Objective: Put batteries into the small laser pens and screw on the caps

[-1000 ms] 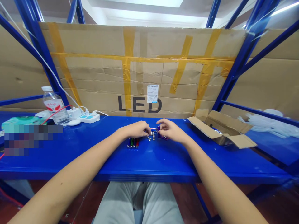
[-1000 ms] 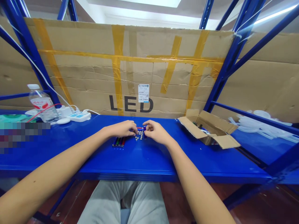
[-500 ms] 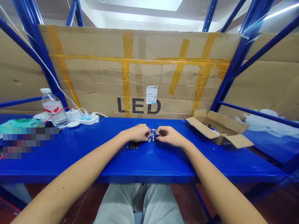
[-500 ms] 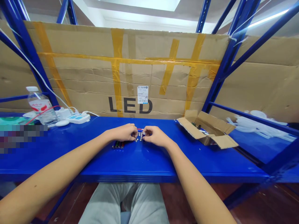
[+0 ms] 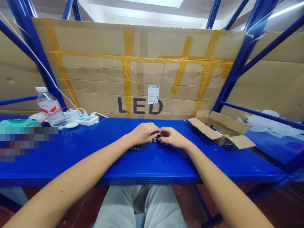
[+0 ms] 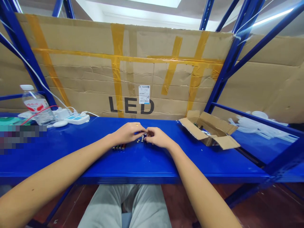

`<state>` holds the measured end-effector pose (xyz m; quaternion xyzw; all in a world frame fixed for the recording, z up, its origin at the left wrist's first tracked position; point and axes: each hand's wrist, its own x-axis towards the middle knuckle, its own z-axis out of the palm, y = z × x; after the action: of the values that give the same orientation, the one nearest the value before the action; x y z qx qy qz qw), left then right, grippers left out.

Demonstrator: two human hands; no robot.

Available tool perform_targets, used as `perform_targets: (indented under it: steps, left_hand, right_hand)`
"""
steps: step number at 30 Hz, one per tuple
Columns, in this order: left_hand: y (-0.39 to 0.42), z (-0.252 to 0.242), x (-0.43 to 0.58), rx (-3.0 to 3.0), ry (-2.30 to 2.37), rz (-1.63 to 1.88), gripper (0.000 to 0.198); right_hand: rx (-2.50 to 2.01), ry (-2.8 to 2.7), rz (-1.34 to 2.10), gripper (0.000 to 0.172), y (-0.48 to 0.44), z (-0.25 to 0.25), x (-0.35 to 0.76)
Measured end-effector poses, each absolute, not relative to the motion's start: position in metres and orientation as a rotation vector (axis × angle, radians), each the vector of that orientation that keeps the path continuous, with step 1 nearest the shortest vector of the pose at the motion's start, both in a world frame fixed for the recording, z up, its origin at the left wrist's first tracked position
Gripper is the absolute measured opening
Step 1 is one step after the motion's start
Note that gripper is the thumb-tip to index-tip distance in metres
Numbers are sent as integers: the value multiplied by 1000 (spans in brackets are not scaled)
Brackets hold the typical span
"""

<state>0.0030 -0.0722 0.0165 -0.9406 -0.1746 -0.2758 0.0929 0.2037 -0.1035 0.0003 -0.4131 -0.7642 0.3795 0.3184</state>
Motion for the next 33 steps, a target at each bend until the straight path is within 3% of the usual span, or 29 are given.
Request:
perform_targets:
  steps: [13,27,33]
  left_hand:
    - [-77,23,0,-3020,-484,-851,19]
    - [-87,30,2,-2984,-531,-584,20]
    - [-79,25,3,-3053,-595,-701,17]
  right_hand:
    - [-1082,-2018,992,14,-104,3,204]
    - [-1082,-2006,1004,11,-111,11,202]
    - [-1077,-2019,1057,17,-109,8,206]
